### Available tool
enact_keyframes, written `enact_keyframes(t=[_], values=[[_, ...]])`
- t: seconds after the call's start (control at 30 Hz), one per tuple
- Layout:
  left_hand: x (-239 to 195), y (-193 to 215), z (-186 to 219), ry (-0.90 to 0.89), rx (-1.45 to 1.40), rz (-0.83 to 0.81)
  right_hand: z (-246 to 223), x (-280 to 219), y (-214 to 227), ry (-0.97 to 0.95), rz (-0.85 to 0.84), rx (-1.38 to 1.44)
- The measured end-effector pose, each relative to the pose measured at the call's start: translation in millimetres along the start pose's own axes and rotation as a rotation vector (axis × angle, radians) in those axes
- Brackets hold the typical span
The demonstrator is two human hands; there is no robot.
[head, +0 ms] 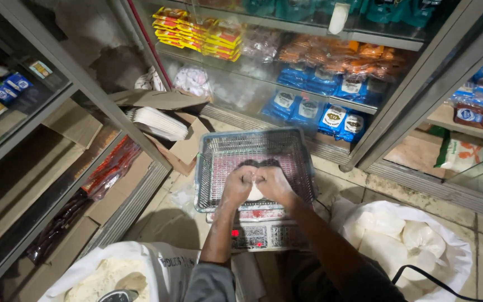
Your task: Scooping flour from a large sack into small plastic bags and weighing them on a digital scale.
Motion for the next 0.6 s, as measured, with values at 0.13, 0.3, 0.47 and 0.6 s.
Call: enact_keyframes(t=[0.13, 0.3, 0.47, 0.6], values=[[5, -2, -22, -0.197, 0.089, -0.095, -12, -3, 18, -0.167, -0.088, 0.349], [-9, 1, -14, -0.346, -0.026, -0.092, 22, 8, -19, -0.305, -0.146, 0.645], [-14, 4, -6, -0.382, 0.045, -0.054, -22, -1, 7, -0.305, -0.137, 0.236], [-4, 3, -5, -0.263, 0.041, 0.027, -31, -1, 25, -0.164, -0.105, 0.153]])
Point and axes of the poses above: each hand's wrist, its own x-axis towards the middle knuckle, its own y-axis out of the back of the hand, z = x × y, the point moved 4 cm from there along x, towards the middle knuckle, and after that the axes turned 9 degrees about -x, right-handed, at the moved point
